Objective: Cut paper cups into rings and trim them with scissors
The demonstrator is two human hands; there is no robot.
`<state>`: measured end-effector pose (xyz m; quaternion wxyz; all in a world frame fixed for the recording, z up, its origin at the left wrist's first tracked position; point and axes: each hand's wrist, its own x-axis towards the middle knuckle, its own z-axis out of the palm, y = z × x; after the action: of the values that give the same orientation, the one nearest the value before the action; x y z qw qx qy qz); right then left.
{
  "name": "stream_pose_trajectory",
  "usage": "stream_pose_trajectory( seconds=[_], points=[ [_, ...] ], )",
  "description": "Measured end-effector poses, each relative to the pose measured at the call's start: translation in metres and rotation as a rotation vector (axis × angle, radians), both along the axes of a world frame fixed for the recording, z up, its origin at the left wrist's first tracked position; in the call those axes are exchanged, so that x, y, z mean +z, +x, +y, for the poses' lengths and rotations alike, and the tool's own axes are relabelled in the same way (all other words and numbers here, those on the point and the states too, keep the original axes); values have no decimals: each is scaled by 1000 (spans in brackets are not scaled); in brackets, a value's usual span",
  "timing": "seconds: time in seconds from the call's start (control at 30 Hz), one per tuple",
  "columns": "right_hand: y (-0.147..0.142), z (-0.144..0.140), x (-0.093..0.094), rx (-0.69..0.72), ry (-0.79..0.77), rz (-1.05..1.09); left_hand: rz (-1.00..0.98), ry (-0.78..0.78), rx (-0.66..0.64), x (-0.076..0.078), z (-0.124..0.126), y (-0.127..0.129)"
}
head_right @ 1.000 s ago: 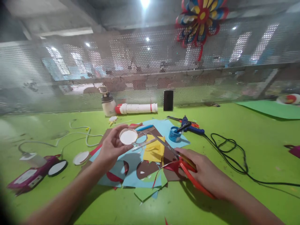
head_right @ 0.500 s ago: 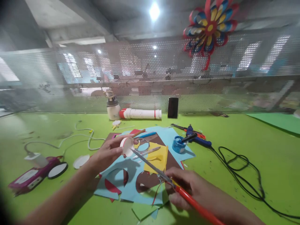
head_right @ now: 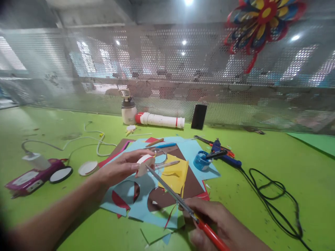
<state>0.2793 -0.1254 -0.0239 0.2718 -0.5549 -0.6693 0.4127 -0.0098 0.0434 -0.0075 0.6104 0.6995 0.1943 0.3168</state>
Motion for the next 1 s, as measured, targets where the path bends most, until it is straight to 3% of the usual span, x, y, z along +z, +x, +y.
stream_pose_trajectory(
  seconds=[0.17,0.4,0.8,1.0],
  points=[
    [1,8,7,228,-4,-25,10,22,-12,-2,-1,0],
    [-11,9,18,198,8,-23,25,23,-19,-5,0,-1],
    [-10,7,13,183,34,10,-2,16,-22,-2,-2,2],
    [-13,8,17,225,138,15,19,3,-126,-4,1,0]
  ],
)
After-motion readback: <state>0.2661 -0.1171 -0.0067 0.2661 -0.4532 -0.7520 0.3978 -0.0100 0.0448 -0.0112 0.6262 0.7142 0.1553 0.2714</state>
